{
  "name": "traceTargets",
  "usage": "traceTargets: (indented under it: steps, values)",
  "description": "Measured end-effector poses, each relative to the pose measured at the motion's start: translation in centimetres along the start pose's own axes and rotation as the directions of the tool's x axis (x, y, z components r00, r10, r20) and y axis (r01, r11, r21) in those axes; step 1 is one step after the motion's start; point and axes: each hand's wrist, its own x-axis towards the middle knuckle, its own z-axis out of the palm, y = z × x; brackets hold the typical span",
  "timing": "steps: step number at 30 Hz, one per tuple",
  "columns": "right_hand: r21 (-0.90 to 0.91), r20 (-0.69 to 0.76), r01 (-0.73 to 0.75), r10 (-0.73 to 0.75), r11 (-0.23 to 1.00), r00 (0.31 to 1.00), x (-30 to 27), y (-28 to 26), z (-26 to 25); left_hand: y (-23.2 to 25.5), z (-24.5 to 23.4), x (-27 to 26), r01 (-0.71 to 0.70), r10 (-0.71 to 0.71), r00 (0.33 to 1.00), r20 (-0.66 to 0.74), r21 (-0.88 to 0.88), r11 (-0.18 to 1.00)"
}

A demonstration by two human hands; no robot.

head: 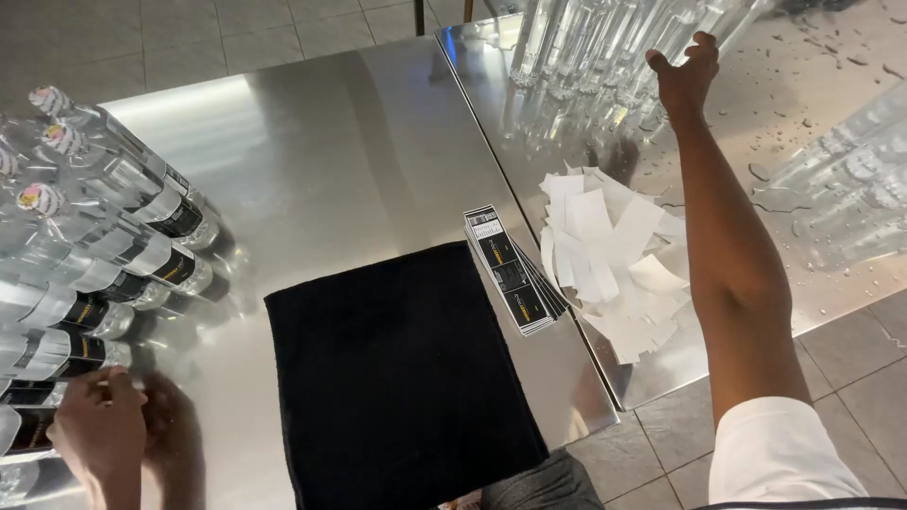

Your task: The person is manually applying adhesive labels to clear plastic bottles. They pick up a bottle, peel a label from a stack, align it, and press it onto the bottle surface.

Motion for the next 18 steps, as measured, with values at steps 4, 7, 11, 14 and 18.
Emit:
traceTargets:
  steps: [4,7,11,14,18]
  values:
    - [0.069,-0.055,-0.019,0.023,0.997,0.998,2.1,2.5,2.9,4.4,-3.0,-4.5,0.015,-0.011,0.999,0.044,-0.081,0.997]
    - [0.065,-0.056,-0.053,0.057,0.996,0.997,1.1,0.5,2.3,7.6,-3.8,-8.6,0.117,-0.100,0.992,0.074,-0.279,0.953]
    - [0.060,-0.129,-0.021,0.028,0.998,0.991,-2.0,-2.6,-0.1,17.5,-8.3,-15.7,0.251,-0.129,0.951,0.280,-0.459,0.852]
    - [0.124,-0.181,0.141,-0.117,0.982,0.976,-4.5,-6.0,-2.9,20.8,-10.6,-19.7,0.323,-0.182,0.925,0.335,-0.437,0.840]
    - [0.249,-0.025,0.207,-0.207,0.946,0.978,-9.6,-13.0,-8.6,17.3,-10.5,-22.0,0.335,-0.065,0.831,0.552,-0.405,0.851]
